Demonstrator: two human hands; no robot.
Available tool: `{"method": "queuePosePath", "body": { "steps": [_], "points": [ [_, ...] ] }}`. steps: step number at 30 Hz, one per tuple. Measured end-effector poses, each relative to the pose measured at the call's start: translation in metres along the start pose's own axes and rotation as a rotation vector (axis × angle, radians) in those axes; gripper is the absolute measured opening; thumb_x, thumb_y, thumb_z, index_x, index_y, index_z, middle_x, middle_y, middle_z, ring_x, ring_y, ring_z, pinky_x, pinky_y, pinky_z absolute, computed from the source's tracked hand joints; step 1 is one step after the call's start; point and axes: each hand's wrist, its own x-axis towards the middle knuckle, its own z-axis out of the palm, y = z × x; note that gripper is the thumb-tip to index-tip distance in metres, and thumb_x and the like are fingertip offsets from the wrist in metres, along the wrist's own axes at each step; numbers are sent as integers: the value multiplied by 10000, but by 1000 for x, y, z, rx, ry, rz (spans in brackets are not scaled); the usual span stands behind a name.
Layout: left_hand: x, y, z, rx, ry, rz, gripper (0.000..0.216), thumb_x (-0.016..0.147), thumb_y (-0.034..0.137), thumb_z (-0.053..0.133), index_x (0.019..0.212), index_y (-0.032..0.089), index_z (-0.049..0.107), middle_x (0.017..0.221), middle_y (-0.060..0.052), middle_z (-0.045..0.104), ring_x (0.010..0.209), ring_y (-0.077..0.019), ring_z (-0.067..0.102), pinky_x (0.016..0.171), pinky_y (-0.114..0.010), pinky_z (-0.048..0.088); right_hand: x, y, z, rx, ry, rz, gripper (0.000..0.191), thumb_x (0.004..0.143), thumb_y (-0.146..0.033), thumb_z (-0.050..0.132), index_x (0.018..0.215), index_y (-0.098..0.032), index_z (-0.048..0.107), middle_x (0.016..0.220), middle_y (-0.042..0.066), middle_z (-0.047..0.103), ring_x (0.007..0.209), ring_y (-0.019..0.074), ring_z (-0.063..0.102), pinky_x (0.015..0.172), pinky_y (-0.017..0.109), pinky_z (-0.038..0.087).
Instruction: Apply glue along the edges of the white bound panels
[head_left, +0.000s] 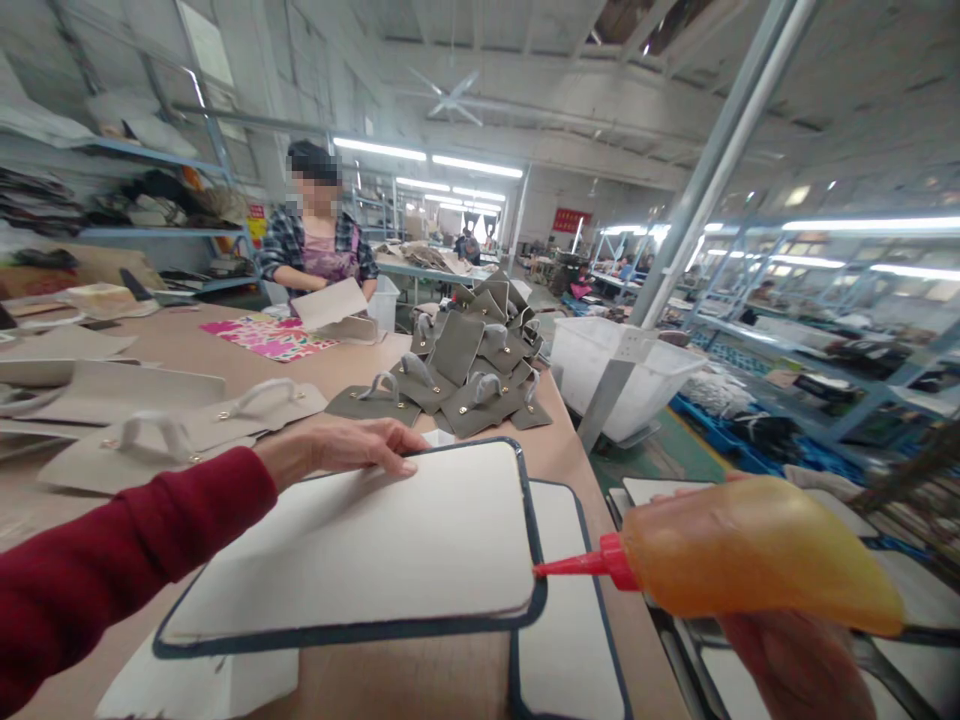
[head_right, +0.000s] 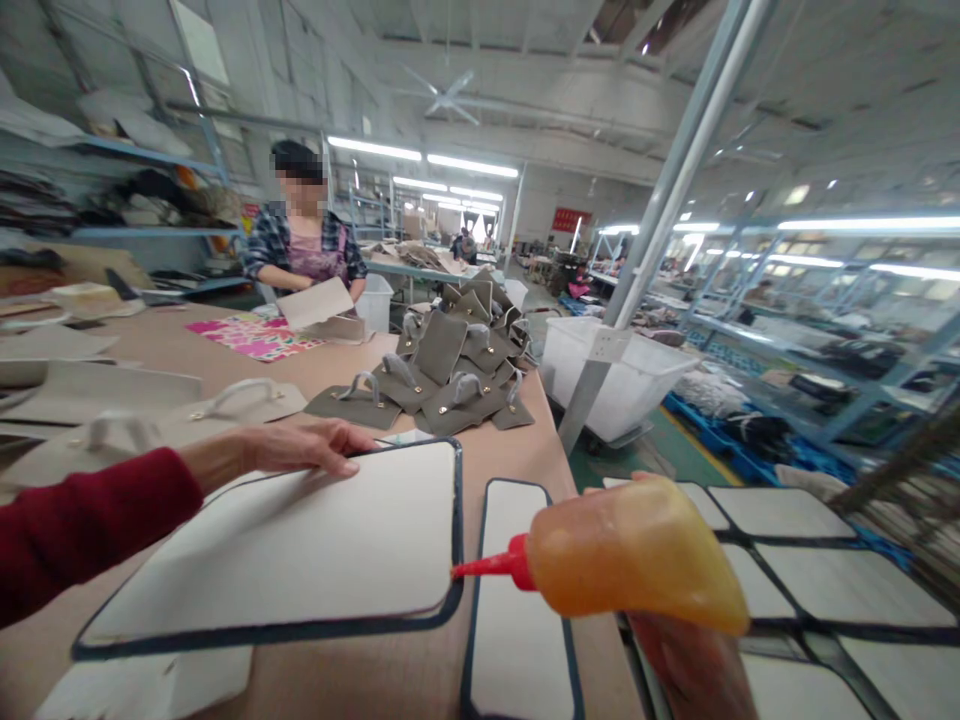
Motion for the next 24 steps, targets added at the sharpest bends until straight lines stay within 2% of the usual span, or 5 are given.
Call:
{"method": "queuePosePath", "body": {
  "steps": [4,8,13,18,24],
  "points": [
    [0,-7,0,-25,84,4,387,701,327,716,1063,192,695,1008,-26,714,866,-203,639,815,-255,468,5,8,-3,95,16,16,691,466,-384,887,1100,-301,624,1034,67,676,881,305,656,744,412,565],
    [2,-9,2,-35,172,24,365,683,312,728,1029,196,709,1006,-31,717,854,-203,642,778,-246,473,2,10,-7,89,77,-43,619,490,-351,874,1065,-301,652,1029,49,687,864,294,669,709,388,586],
    [4,-8,8,-107,176,67,332,713,286,708,1030,190,709,996,-41,721,852,-203,645,775,-253,470,8,19,-18,2,11,-217,431,549,-250,826,961,-270,702,912,65,719,750,301,689,607,381,599],
    [9,-14,14,-183,198,107,320,736,302,701,1028,169,705,976,-64,724,896,-222,650,751,-250,471,6,30,-24,42,160,-295,446,562,-175,807,980,-284,694,929,31,718,737,258,689,624,339,593],
    [18,-27,17,-317,251,143,378,725,295,727,1082,177,685,1014,-77,719,898,-214,661,794,-270,487,2,25,-1,111,314,-312,429,476,-137,821,877,-224,696,858,2,711,719,209,664,625,312,592]
  ]
}}
